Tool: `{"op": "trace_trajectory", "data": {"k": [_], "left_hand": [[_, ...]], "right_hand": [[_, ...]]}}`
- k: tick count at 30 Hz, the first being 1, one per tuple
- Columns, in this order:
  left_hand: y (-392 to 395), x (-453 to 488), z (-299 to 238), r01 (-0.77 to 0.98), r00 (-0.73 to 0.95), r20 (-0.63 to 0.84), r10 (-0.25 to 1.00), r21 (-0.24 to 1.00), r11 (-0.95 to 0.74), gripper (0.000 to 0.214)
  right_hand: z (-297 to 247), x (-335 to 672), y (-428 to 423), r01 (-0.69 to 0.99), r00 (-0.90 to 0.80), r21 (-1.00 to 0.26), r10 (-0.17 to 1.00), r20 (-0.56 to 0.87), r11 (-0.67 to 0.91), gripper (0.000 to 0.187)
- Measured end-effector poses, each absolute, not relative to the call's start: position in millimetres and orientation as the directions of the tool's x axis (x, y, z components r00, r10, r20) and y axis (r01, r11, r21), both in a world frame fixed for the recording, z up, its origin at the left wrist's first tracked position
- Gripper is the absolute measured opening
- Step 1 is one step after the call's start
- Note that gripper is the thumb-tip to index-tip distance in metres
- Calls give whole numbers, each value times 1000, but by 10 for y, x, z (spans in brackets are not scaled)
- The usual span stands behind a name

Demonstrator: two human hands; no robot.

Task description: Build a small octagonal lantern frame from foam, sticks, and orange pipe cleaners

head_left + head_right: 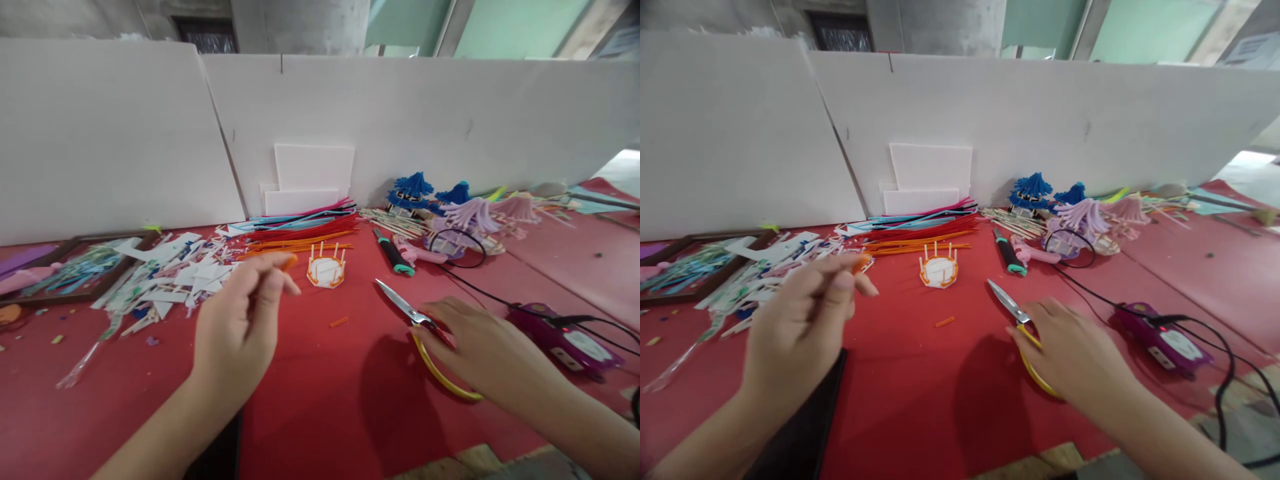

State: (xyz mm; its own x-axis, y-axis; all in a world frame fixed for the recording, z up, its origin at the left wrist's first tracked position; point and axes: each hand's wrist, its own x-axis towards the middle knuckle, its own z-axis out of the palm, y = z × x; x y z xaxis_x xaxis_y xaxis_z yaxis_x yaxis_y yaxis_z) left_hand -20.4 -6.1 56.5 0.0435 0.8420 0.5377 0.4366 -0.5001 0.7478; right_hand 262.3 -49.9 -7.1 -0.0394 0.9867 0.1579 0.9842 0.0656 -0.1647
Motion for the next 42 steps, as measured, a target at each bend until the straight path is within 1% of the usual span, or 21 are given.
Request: {"op": "trace_trajectory", "data": {"k": [2, 3, 5, 7, 9, 10, 12, 14, 15, 17, 18, 20, 21, 24, 28, 31, 32, 35, 37, 39, 42], "left_hand": [[11, -132, 750, 81, 7, 423, 906, 903, -422, 25], [47, -94, 818, -89, 1, 358, 934, 930, -356, 28], [106, -19, 887, -328, -1, 241, 971, 917, -228, 33], [141, 50, 868, -461, 22, 156, 988, 878, -128, 30], [150, 107, 783, -538, 43, 114, 993, 840, -74, 23], [146, 128, 728, -570, 37, 106, 994, 819, -66, 21], [127, 150, 619, -625, 9, 71, 997, 779, -50, 16], [102, 144, 534, -645, -11, 14, 1000, 764, -18, 15], [92, 134, 505, -645, -20, -5, 1000, 764, -9, 16], [84, 108, 474, -635, -37, -17, 999, 773, -10, 16], [88, 95, 467, -629, -46, -11, 999, 777, -21, 16], [115, 73, 459, -614, -65, 17, 998, 788, -53, 15], [135, 64, 451, -597, -69, 32, 997, 799, -67, 16], [179, 48, 390, -495, -56, 61, 997, 865, -81, 25], [90, 61, 237, -273, 69, 55, 996, 961, -34, 48], [-61, 81, 131, -146, 176, 28, 984, 989, -2, 60], [-104, 82, 103, -109, 206, 12, 979, 994, 11, 55], [-175, 57, 29, -4, 271, -25, 962, 1000, 27, 20], [-181, 24, -21, -21, 262, -35, 964, 999, 42, 17], [-174, -12, -69, -134, 235, -58, 970, 987, 92, 18], [-160, -60, -105, -283, 249, -107, 962, 942, 179, 16]], "right_hand": [[89, 2472, -411, 984, -62, -163, 995, 82, 75, 28], [164, 2391, -374, 976, -71, -201, 994, 89, 87, 27], [286, 2222, -325, 900, -134, -400, 983, 124, 173, 28], [355, 2043, -307, 687, -242, -693, 968, 67, 220, 31], [361, 1860, -302, 407, -449, -907, 889, -92, 111, 32], [340, 1772, -299, 304, -552, -953, 815, -177, -1, 34], [266, 1616, -289, 195, -622, -965, 740, -258, -173, 29], [169, 1503, -277, 128, -604, -951, 738, -299, -281, 21], [120, 1465, -273, 99, -585, -941, 746, -318, -324, 21], [33, 1424, -276, 19, -558, -904, 746, -364, -427, 30], [1, 1417, -284, -29, -553, -884, 744, -375, -467, 40], [-33, 1420, -315, -98, -540, -882, 769, -342, -461, 59], [-34, 1424, -334, -102, -531, -905, 792, -302, -413, 61], [4, 1427, -385, -57, -502, -963, 842, -201, -263, 51], [27, 1412, -368, -107, -435, -932, 859, -269, -346, 53], [-4, 1428, -324, -105, -405, -921, 862, -305, -375, 53], [-12, 1445, -318, -90, -402, -923, 861, -310, -375, 52], [8, 1540, -351, 56, -470, -935, 817, -335, -351, 51], [68, 1627, -412, 213, -546, -944, 771, -328, -251, 52], [143, 1714, -486, 354, -575, -930, 761, -302, -102, 52], [207, 1844, -576, 510, -547, -857, 798, -253, 78, 39]]}}
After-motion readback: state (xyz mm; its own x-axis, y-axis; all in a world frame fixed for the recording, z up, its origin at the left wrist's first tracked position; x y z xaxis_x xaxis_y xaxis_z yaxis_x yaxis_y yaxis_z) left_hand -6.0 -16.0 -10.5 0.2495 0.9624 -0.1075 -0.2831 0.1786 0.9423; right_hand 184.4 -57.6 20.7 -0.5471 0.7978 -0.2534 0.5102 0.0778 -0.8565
